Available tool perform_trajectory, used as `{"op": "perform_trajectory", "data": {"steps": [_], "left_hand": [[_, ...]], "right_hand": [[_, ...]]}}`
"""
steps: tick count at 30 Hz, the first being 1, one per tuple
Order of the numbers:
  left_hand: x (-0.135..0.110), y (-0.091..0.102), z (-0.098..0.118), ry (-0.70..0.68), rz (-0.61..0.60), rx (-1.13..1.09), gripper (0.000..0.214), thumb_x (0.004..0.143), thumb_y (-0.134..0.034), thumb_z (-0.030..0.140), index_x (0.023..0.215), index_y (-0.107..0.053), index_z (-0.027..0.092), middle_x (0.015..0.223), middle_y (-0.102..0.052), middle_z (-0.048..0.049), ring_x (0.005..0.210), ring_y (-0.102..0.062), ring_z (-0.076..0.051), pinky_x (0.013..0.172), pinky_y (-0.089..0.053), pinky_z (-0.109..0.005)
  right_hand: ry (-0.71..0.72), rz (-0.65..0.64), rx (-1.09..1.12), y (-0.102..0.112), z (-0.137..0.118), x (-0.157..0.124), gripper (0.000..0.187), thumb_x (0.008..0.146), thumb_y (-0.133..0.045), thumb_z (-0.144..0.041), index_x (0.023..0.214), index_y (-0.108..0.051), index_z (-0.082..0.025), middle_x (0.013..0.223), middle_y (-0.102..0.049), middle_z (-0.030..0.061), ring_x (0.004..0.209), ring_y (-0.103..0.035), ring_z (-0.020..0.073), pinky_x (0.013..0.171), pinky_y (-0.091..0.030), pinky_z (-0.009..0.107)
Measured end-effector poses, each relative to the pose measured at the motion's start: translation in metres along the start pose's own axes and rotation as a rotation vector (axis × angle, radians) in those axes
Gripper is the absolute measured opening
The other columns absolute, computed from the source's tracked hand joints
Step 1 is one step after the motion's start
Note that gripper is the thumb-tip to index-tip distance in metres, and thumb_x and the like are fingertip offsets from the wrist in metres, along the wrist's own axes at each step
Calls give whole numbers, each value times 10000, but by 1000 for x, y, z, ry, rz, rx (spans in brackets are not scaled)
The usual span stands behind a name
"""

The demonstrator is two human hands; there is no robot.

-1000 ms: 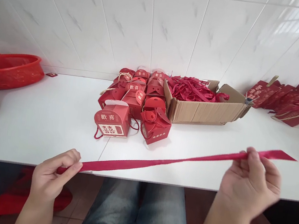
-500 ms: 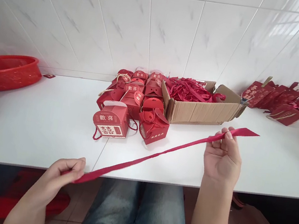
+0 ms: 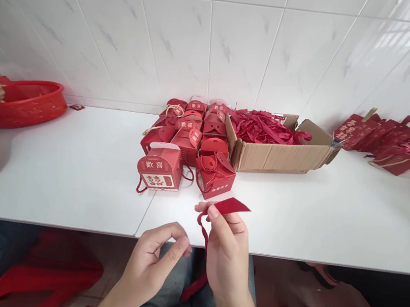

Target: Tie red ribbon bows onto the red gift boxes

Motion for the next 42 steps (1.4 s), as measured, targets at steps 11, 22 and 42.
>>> {"op": "perform_trajectory", "data": {"steps": [11, 22, 42], "left_hand": [[9, -13, -1, -133, 85, -46, 42, 889, -544, 208, 929, -554, 197, 906, -593, -51, 860, -574, -169, 789, -468, -298], [3, -9, -5, -80, 54, -74, 108, 913, -509, 240, 1018, -530, 236, 941, -541, -50, 869, -546, -172, 781, -465, -290], [-5, -17, -31, 134, -128, -170, 224, 913, -501, 393, 797, -443, 209, 616, -361, 49, 528, -327, -94, 498, -281, -223]], "right_hand": [[53, 62, -211, 6, 5, -13, 115, 699, -794, -299, 806, -769, -267, 942, -754, 23, 931, -674, 191, 859, -510, 302], [-27, 2, -246, 1, 21, -29, 90, 771, -735, -316, 781, -754, -228, 848, -752, 60, 1104, -619, 242, 993, -445, 372], [67, 138, -294, 30, 13, -21, 146, 772, -733, -334, 869, -734, -225, 931, -756, 77, 761, -709, 200, 816, -543, 348]]}}
Point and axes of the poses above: each hand's wrist, its own x-axis towards the middle knuckle, its own y-axis out of the back of the hand, z = x × y, the point moved 2 cm from there along x, towards the middle knuckle
